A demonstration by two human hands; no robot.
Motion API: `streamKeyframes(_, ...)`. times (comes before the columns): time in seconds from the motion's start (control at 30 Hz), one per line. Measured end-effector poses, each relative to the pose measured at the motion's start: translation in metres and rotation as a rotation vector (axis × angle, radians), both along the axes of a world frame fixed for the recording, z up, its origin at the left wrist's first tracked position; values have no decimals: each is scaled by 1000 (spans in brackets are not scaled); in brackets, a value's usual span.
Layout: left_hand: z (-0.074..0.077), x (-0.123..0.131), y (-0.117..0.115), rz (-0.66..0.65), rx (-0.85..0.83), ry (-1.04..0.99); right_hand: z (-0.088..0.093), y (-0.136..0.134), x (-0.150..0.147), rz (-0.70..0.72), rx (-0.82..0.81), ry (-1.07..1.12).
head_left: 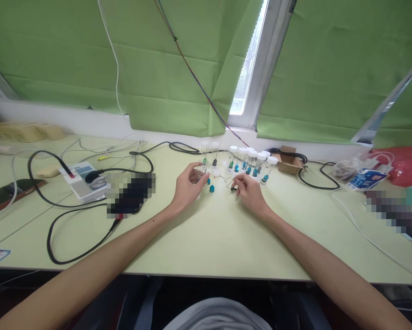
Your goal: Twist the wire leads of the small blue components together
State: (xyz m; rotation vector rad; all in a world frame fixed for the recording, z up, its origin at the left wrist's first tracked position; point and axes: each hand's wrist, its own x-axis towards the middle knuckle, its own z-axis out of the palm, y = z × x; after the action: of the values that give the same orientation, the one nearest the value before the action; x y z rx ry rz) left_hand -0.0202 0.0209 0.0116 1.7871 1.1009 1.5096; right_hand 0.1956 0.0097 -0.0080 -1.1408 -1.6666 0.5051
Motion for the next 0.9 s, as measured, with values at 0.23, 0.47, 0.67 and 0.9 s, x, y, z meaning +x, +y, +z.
streamKeyframes(0.23, -5, 3, 3, -158, -172, -178, 0, -1, -1, 1, 0, -12)
streamKeyframes(0.47, -4, 4, 3, -205, -293, -217, -2, 0, -3, -8, -3, -31)
streamKeyframes(0.67, -10, 7, 2, -193, -376, -238, 4, -8, -11, 12, 22, -108)
streamKeyframes(0.9, -25, 9, 2, -180, -248, -112, 12, 7, -25, 31, 49, -450)
